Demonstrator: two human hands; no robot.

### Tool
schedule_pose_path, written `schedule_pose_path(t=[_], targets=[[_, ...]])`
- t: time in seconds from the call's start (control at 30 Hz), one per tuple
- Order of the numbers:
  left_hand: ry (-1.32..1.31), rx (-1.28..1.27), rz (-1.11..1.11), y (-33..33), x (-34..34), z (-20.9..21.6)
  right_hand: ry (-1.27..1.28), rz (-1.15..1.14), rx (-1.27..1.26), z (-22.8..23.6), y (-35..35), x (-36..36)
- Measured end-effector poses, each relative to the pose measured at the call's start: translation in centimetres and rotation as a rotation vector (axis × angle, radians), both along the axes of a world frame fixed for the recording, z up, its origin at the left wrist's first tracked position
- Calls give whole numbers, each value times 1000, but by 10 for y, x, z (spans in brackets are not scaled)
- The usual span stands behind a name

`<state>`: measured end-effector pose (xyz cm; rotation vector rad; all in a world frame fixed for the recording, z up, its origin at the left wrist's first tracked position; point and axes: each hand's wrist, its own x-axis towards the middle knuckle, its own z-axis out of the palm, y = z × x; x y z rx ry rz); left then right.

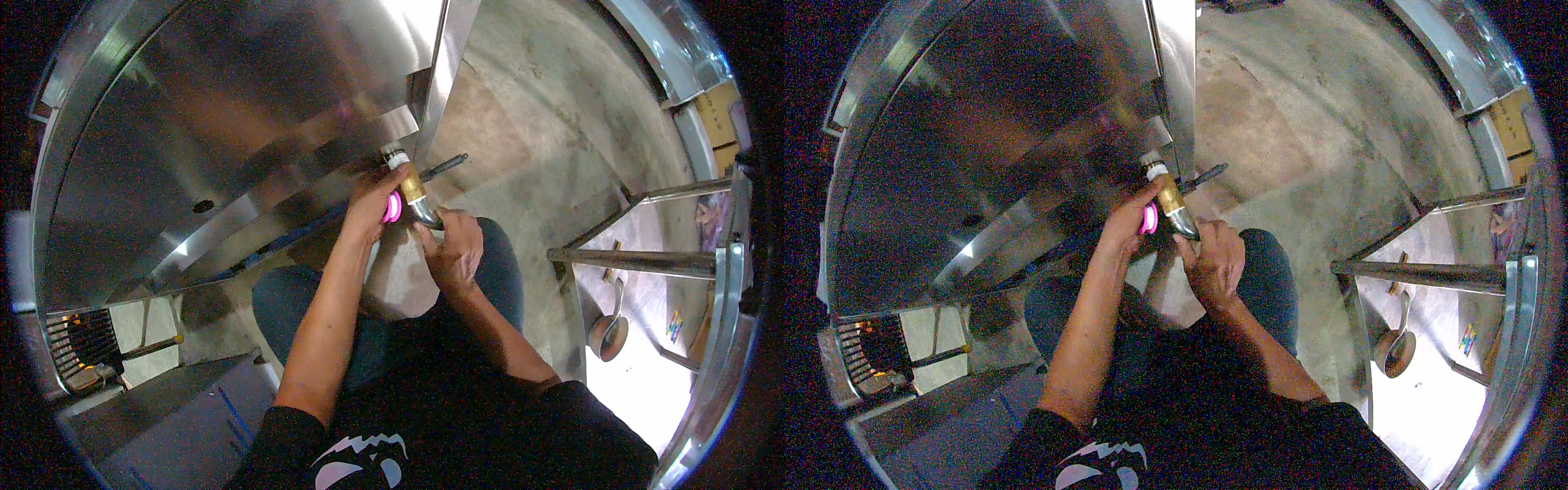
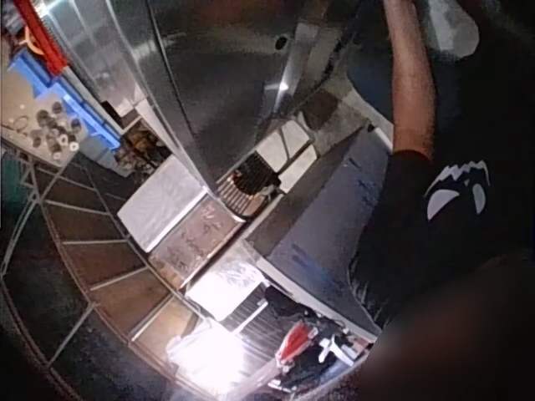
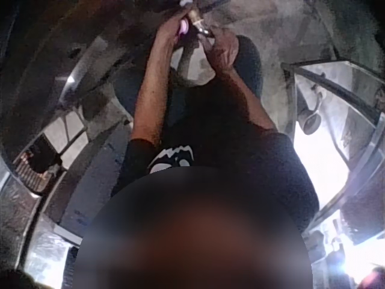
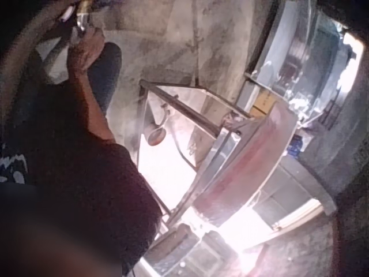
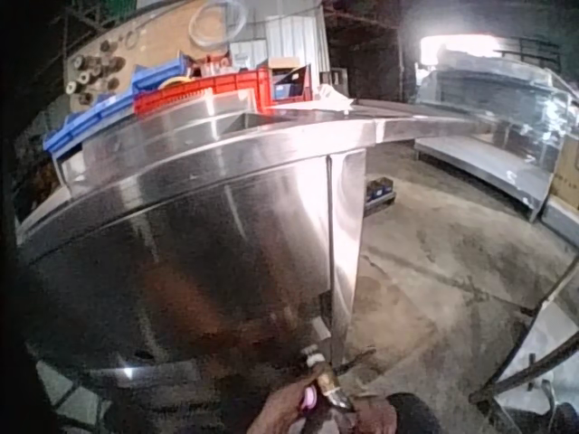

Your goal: The person wraps pink thread seal tape around a brass plumbing fitting, then screws the fitting into a port on a stainless steel unit. They tighten the connection by hand and adjust the fitting's orientation.

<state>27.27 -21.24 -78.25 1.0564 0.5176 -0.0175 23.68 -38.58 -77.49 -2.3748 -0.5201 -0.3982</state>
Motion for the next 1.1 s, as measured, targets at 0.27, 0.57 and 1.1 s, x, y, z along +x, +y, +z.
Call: schedule_pose_path(t=[0.27,0.57,1.1], targets=[[-39,77,57,-4,1,-3,47,1,32,-8,5,2],[58,-113,123,2,2,7,18,1,124,-7,2,7],[29,135,18,9,0,23,299,32,307,-10,6,6]])
